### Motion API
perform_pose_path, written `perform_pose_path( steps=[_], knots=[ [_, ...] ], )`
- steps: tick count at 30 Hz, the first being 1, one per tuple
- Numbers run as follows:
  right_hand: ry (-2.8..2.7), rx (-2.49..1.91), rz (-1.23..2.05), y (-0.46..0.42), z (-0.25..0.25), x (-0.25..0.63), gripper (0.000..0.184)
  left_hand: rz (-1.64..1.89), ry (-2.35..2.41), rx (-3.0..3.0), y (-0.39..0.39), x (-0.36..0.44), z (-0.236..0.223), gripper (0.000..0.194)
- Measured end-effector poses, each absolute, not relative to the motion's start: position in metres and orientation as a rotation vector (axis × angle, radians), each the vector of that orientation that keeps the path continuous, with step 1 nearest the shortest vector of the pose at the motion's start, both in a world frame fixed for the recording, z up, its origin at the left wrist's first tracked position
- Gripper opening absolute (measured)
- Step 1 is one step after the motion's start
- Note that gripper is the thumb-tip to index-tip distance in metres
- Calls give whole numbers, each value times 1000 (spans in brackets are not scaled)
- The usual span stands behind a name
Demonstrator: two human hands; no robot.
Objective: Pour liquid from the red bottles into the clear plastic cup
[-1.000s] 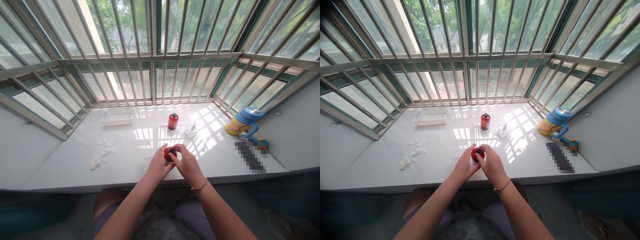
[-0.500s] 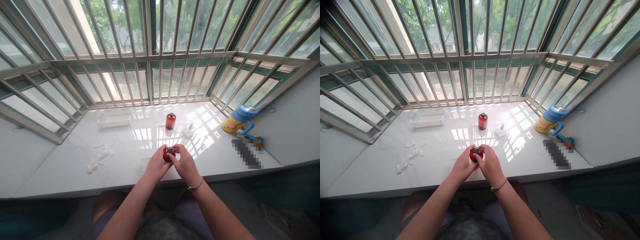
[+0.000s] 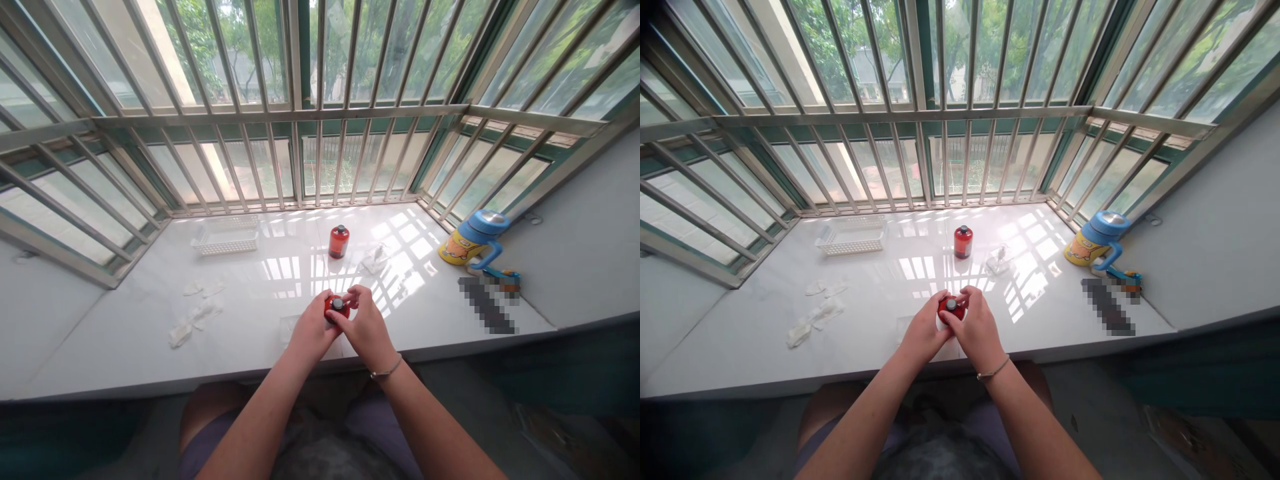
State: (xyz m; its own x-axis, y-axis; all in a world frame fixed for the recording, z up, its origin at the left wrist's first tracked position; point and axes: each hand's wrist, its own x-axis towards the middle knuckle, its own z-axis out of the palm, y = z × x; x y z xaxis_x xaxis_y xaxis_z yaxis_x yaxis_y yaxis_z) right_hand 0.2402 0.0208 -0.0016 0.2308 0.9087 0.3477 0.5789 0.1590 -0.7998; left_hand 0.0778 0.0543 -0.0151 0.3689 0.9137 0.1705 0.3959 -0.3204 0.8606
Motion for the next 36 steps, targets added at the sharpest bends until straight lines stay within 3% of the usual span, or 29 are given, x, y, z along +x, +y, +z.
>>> perform_pose_path(
  steps=[5, 17, 23, 36],
  knots=[
    [-1408, -1435, 453, 10, 1, 235, 76, 858, 1152, 1877, 55, 78, -17, 81],
    [-1400, -1400, 567, 0, -1, 241, 62, 863, 1177, 1876, 54, 79, -12, 78],
    [-1368, -1390, 599, 4, -6, 239, 44, 866, 1175, 1868, 54, 79, -12, 76],
    [-1308, -1535, 558, 13, -3, 237, 42, 968, 1223, 1877, 48, 85, -17, 72]
  ],
)
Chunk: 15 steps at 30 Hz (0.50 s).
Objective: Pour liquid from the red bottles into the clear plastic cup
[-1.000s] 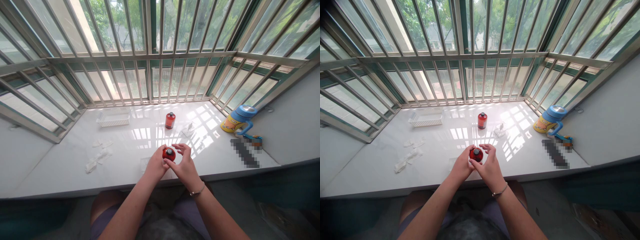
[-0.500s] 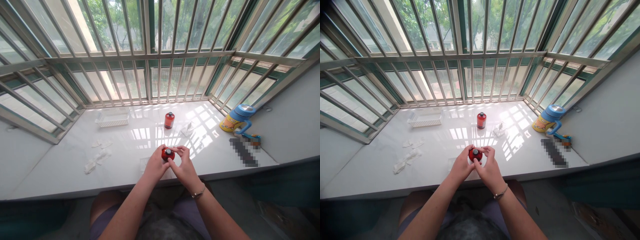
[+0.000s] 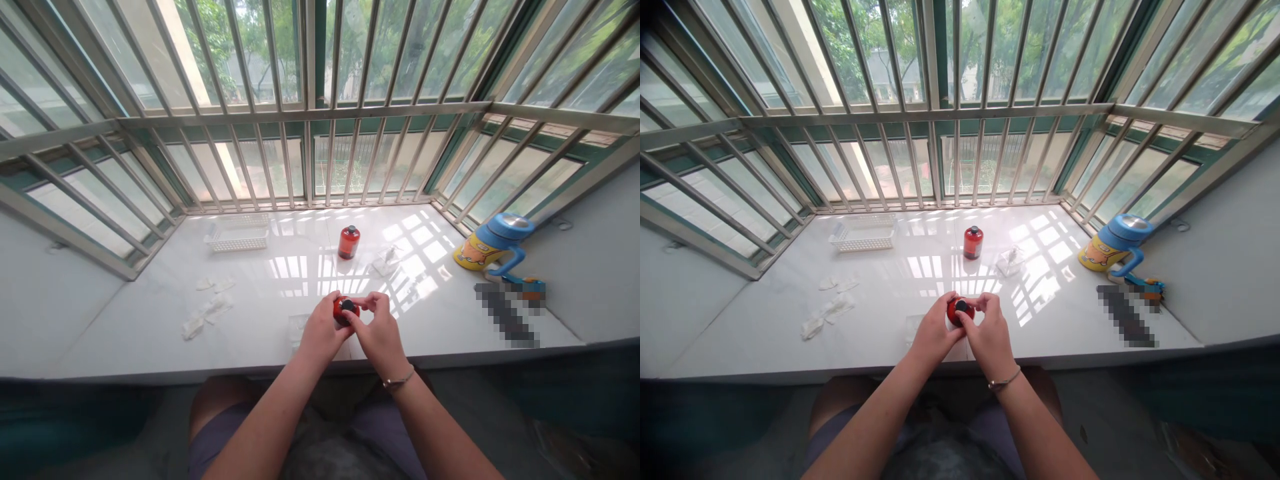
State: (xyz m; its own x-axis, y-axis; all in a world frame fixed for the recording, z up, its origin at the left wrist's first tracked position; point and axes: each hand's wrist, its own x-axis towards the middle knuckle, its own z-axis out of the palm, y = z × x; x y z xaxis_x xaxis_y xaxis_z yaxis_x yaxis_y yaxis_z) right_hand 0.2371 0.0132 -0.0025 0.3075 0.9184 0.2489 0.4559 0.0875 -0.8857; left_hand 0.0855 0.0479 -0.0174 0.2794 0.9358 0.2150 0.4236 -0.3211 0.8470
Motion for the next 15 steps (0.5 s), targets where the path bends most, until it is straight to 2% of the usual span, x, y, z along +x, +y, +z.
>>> perform_pose_path(
  steps=[8, 13, 15],
  knots=[
    [-1217, -1619, 511, 17, -1, 233, 44, 1122, 1314, 1920, 44, 96, -31, 75],
    [-1241, -1568, 509, 15, -6, 231, 40, 1155, 1351, 2010, 44, 101, -32, 68],
    [-1312, -1511, 486, 13, -13, 231, 46, 1087, 1329, 2053, 41, 97, -28, 75]
  ],
)
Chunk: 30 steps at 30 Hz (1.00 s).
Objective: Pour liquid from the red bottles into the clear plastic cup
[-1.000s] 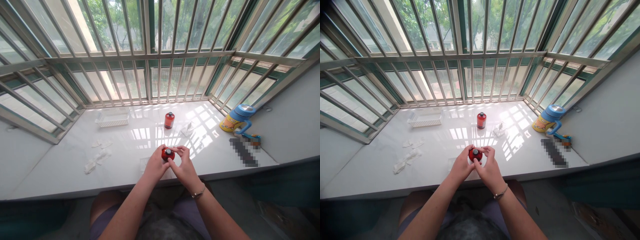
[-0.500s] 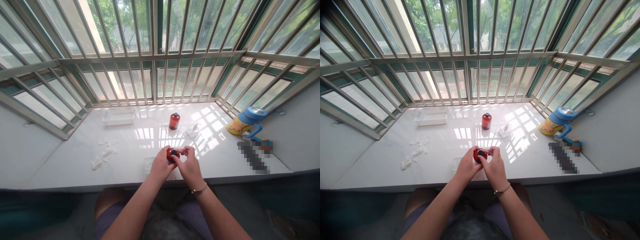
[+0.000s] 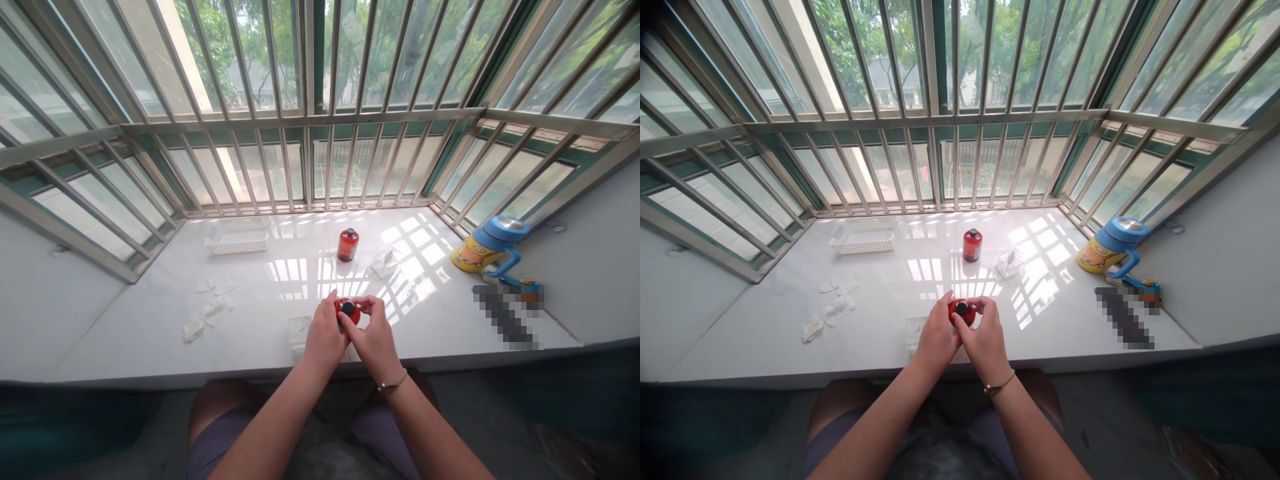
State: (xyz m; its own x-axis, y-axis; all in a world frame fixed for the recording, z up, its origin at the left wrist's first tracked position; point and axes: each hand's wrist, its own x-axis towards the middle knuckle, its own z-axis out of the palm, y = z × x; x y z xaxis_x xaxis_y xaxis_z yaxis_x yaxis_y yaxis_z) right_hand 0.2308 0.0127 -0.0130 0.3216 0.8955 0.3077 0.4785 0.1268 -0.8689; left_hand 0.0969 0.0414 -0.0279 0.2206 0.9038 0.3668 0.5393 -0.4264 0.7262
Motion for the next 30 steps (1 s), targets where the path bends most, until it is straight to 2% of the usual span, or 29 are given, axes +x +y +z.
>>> perform_pose_path(
  steps=[3, 5, 8, 11, 13, 14, 18, 25, 30],
  knots=[
    [-1421, -1460, 489, 9, -27, 233, 63, 956, 1220, 2153, 33, 78, -15, 89],
    [-1446, -1448, 520, 10, -36, 239, 68, 877, 1074, 2262, 28, 56, -6, 89],
    [-1481, -1453, 527, 23, -46, 251, 72, 919, 1082, 2335, 29, 12, 4, 72],
    [-1527, -1496, 533, 52, -54, 269, 77, 1058, 1560, 2206, 48, -44, 3, 46],
    [-1553, -1541, 530, 75, -58, 281, 78, 852, 1970, 2081, 68, -85, -1, 40],
    [-1565, -1572, 494, 85, -60, 286, 78, 659, 2172, 2008, 78, -105, -3, 38],
    [-1568, -1614, 252, 97, -62, 299, 76, 462, 2452, 1827, 109, -169, -9, 40],
    [-1533, -1565, 174, 43, -79, 287, 60, 271, 2438, 1885, 130, -194, -25, 38],
    [-1514, -1568, 177, 20, -103, 286, 54, 335, 2393, 1922, 134, -196, -21, 32]
  ],
)
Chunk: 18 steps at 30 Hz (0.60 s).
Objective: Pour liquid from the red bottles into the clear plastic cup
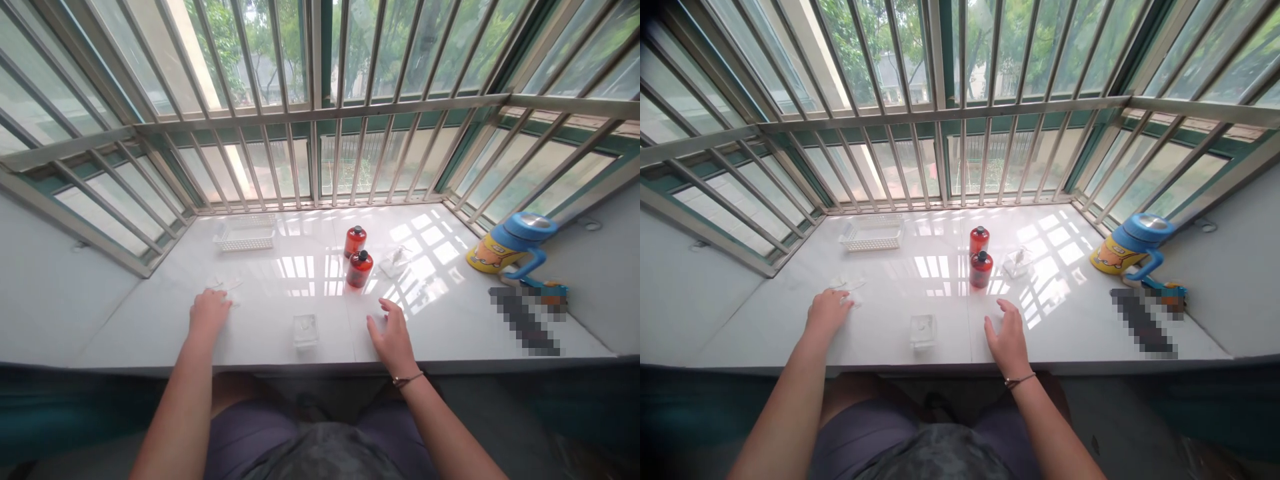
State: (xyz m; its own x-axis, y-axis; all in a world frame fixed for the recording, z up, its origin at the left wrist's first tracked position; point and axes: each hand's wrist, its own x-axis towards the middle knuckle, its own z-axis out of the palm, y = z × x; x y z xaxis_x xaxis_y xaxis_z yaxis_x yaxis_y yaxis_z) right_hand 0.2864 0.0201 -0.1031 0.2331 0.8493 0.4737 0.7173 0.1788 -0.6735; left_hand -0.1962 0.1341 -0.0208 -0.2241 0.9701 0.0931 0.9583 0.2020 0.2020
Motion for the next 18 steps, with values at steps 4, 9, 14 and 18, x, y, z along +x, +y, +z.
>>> perform_pose_path(
  steps=[4, 9, 14, 18],
  knots=[
    [-1489, -1557, 125, 19, -109, 287, 52, 561, 2347, 1890, 121, -182, 1, 39],
    [-1545, -1535, 80, 18, -105, 282, 50, 1386, 1664, 1338, 82, -117, 24, 60],
    [-1570, -1521, 29, 15, -103, 278, 48, 1299, 1405, 1322, 52, -67, 22, 52],
    [-1581, -1530, 9, 15, -104, 279, 49, 1236, 1394, 1346, 46, -54, 10, 49]
  ],
)
